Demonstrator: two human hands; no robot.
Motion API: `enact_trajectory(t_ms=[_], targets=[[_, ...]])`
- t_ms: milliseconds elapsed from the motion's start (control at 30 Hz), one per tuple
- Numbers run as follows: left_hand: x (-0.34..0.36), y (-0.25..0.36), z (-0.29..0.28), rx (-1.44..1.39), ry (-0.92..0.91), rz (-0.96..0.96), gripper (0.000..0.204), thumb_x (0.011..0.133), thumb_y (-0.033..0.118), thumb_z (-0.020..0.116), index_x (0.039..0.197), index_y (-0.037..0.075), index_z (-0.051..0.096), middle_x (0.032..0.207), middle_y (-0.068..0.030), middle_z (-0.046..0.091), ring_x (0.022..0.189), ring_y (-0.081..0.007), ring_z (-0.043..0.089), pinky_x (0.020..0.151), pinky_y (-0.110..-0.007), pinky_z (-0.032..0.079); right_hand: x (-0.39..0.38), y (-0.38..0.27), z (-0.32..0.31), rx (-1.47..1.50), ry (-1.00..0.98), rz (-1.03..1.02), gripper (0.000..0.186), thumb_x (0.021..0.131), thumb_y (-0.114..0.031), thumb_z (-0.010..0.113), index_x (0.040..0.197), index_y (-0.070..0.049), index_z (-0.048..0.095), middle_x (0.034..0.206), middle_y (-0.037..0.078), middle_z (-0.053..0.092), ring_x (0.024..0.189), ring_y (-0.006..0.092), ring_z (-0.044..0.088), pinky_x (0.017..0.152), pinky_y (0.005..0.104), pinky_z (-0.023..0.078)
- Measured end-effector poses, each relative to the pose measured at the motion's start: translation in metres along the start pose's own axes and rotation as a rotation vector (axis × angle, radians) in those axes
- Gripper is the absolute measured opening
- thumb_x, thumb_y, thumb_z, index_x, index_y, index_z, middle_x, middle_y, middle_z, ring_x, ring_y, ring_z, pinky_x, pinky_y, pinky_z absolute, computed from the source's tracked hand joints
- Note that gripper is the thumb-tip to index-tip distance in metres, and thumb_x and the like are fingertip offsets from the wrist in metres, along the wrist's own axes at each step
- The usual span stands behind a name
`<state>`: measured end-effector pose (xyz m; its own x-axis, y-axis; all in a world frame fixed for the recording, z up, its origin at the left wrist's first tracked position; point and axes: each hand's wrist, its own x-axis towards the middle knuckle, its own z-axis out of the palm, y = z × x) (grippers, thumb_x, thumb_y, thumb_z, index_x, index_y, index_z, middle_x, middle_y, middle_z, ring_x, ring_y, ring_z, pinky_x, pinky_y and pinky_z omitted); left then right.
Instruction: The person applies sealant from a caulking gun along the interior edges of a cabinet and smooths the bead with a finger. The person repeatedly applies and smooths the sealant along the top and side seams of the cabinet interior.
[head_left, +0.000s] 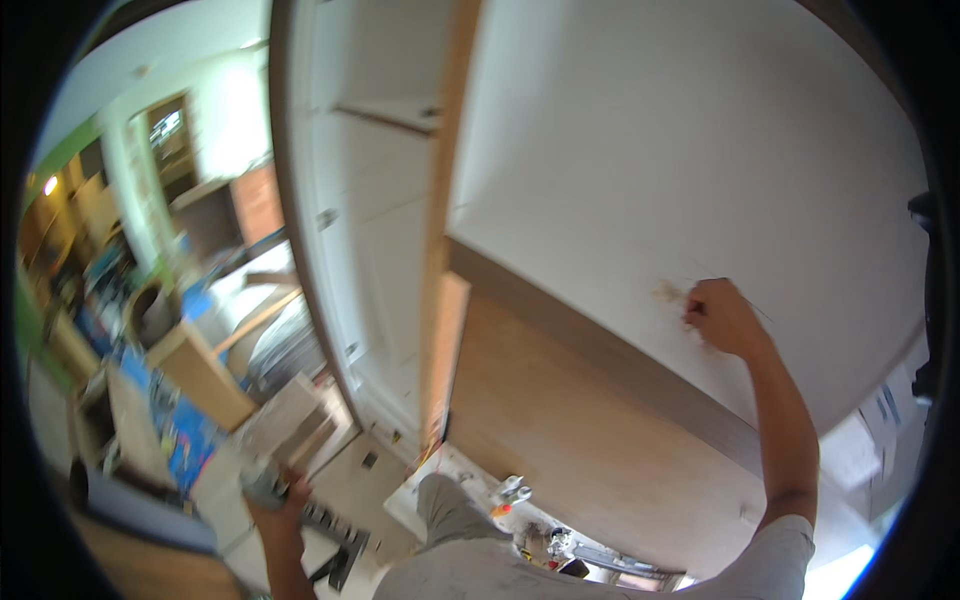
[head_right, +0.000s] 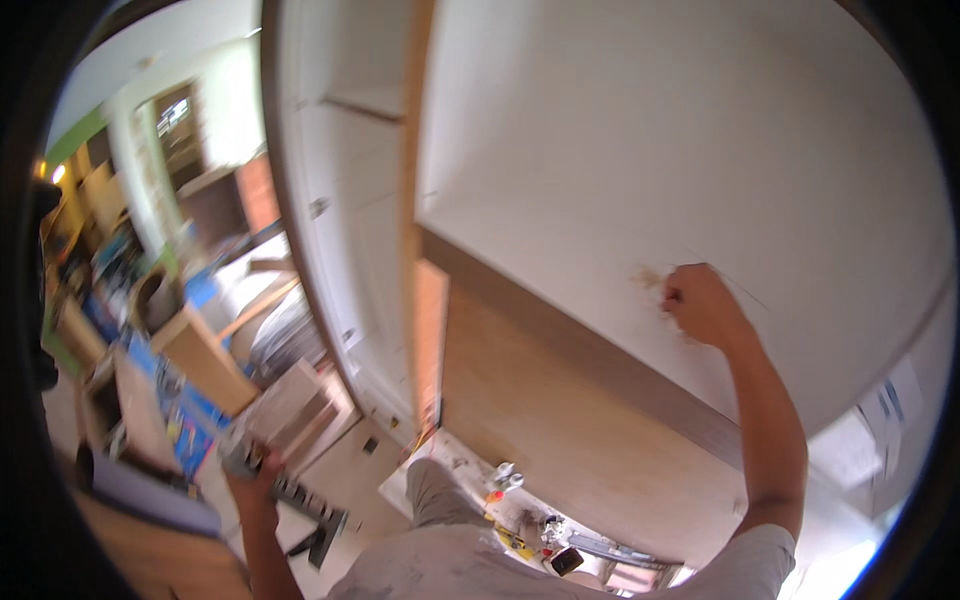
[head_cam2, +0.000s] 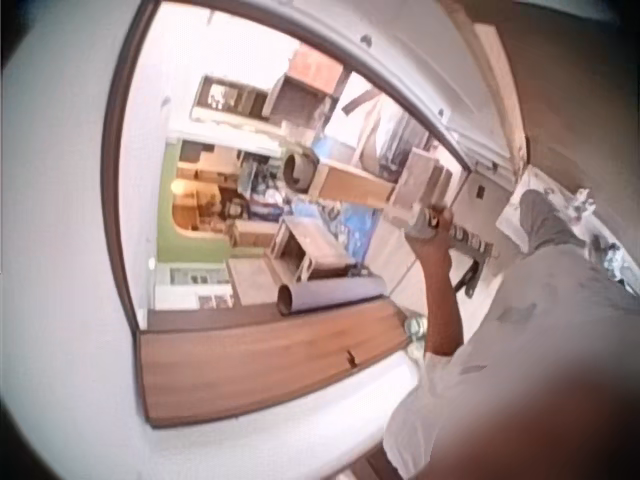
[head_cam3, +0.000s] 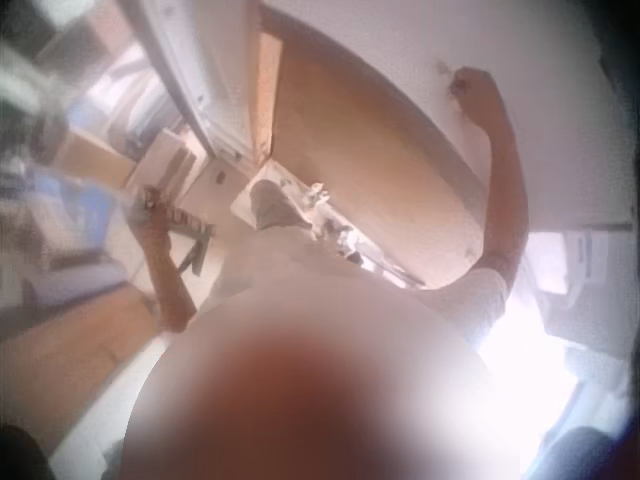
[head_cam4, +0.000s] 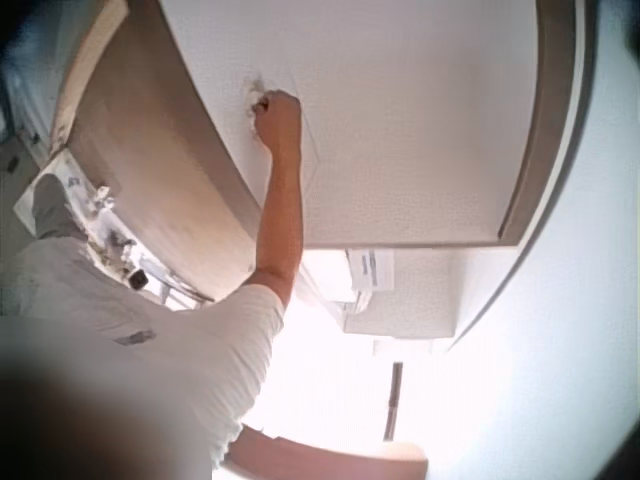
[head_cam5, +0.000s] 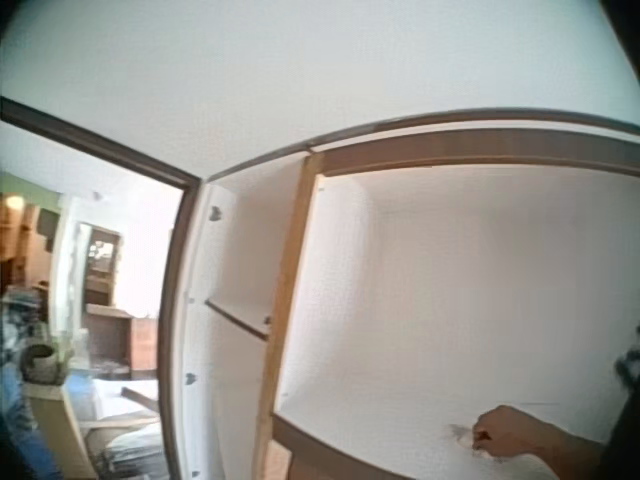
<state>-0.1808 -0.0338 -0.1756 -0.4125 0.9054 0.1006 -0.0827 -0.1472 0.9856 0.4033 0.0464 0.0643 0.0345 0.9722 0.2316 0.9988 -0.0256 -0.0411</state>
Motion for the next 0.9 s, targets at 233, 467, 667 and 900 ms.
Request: enact_trajectory(t_ms=[233,467,667,900], targets=[[-0.01,0.054,0.043,-0.149,-0.112,0.027,0.045,0.074,0.0,0.085,0.11,0.007,0.059,0.093,-0.0054,0.067,0.088,-0.0158,0.067,0.078,-0.031,0.054,0.064,-0.066,0.042,0.237,0.235,-0.131,0.011,0.083,0.004,0.072,0.093,0.002,0.067,0.083,0.015,0.065,0.071,0.0273,0.061,0.071,0.0389,0.051],[-0.019,0.062,0.039,-0.321,-0.213,-0.017,0.046,0.076,-0.001,0.083,0.112,0.007,0.056,0.093,-0.0081,0.066,0.086,-0.0193,0.069,0.076,-0.034,0.057,0.061,-0.051,0.054,0.225,0.187,-0.316,0.012,0.083,0.006,0.071,0.091,0.003,0.062,0.097,0.016,0.06,0.083,0.0271,0.06,0.079,0.0377,0.05],[-0.023,0.073,0.033,-0.491,-0.208,0.0,0.044,0.079,0.002,0.081,0.113,0.007,0.054,0.092,-0.008,0.065,0.085,-0.0219,0.07,0.078,-0.038,0.059,0.056,-0.071,0.04,0.063,0.34,-0.265,0.02,0.082,0.005,0.074,0.078,0.002,0.054,0.086,0.015,0.054,0.078,0.0305,0.056,0.073,0.0375,0.048],[-0.01,0.093,0.015,-0.752,-0.129,0.293,0.035,0.088,0.012,0.071,0.117,0.008,0.053,0.093,-0.0056,0.06,0.085,-0.0218,0.065,0.084,-0.042,0.056,-0.043,-0.133,0.01,0.576,0.104,-0.442,0.013,0.081,0.012,0.069,0.083,0.002,0.062,0.077,0.01,0.066,0.073,0.0248,0.061,0.073,0.0354,0.05]])
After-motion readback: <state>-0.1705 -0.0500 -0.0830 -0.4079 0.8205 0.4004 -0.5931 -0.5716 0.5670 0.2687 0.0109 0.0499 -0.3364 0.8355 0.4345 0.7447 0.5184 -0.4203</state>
